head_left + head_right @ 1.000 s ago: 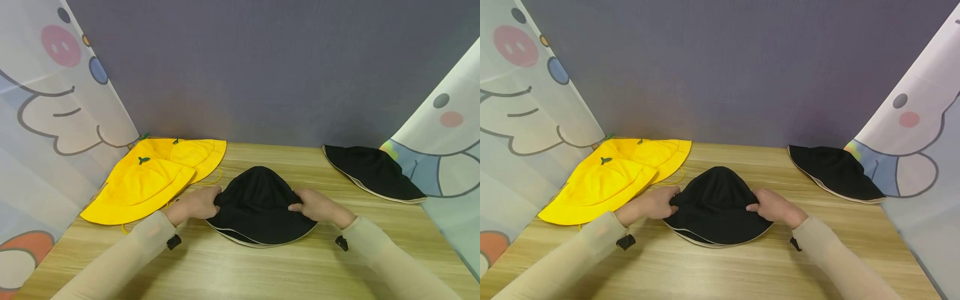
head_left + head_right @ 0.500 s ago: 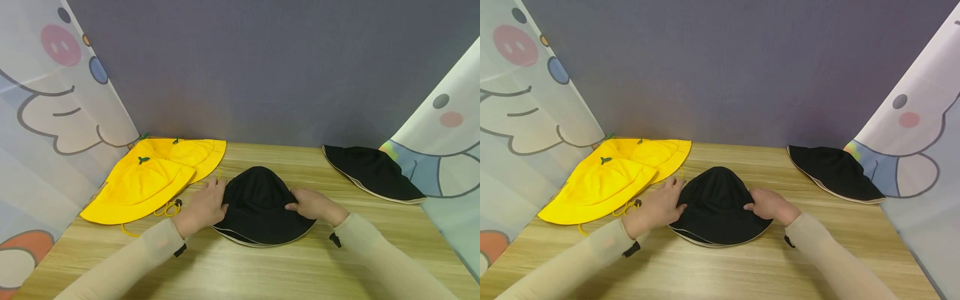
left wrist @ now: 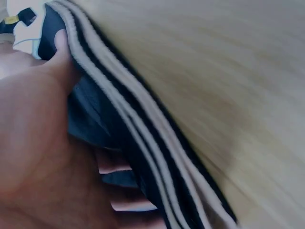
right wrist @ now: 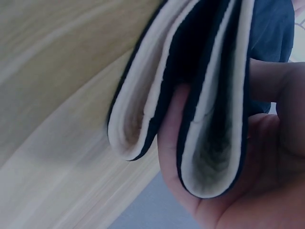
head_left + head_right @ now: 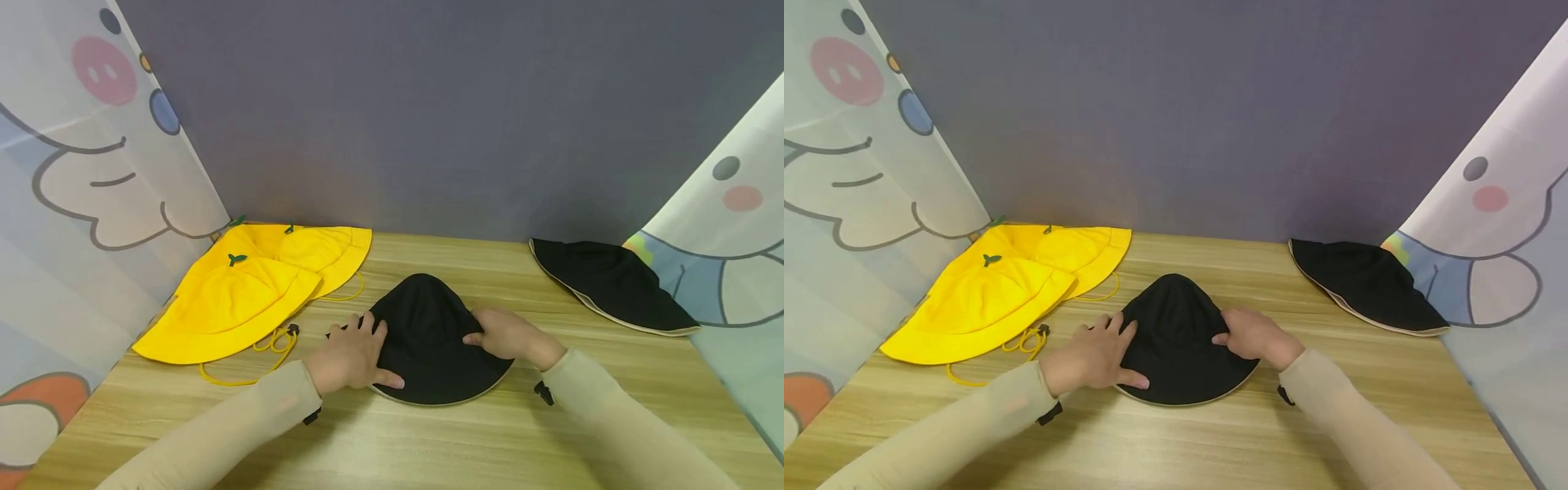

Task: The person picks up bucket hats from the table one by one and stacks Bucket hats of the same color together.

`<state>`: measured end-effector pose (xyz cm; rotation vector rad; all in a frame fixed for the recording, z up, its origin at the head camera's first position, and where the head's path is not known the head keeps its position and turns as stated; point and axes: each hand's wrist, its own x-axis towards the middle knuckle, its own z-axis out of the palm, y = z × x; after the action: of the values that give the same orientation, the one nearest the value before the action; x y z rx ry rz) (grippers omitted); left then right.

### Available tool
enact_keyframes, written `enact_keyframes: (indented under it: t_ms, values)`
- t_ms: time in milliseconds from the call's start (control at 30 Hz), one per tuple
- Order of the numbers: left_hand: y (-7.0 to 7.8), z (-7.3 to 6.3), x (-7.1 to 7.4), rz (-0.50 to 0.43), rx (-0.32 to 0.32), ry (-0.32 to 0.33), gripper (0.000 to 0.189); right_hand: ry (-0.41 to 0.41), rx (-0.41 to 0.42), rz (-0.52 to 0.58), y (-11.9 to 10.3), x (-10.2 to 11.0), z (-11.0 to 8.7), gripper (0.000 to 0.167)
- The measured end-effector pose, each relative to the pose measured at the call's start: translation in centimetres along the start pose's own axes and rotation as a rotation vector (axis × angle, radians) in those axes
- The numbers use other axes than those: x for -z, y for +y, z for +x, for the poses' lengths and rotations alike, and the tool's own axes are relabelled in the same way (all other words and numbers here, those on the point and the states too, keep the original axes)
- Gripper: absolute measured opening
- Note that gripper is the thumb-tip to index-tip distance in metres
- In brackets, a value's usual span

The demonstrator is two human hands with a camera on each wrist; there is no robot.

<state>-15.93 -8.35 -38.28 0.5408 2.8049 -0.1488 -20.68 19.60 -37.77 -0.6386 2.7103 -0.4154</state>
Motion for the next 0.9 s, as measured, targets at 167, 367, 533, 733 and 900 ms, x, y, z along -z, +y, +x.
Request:
enact_keyframes:
  t_ms: [167,367,533,733,900]
  values:
    - [0.4,0.3,0.0,0.050,0.018,-0.009,0.111,0.006,-0.028,-0.028,-0.3,0.0,0.1,0.051]
    - [0.9,0.6,0.3,0.083,0.032,0.001,0.110,0.020,-0.055,-0.080,-0.4,-0.2,0.1,0.056]
    - [1.2,0.7,0.5,0.098,0.044,-0.011,0.110,0.020,-0.037,-0.017,0.3,-0.1,-0.2,0.058]
    - [1.3,0.9,0.8,0.106,0.034,-0.017,0.109,-0.008,0.044,0.108,1.3,0.6,-0.7,0.017]
    - [1.3,1.0,0.9,0.108,0.039,-0.024,0.109,-0.013,0.052,0.134,1.6,1.0,-1.3,0.013]
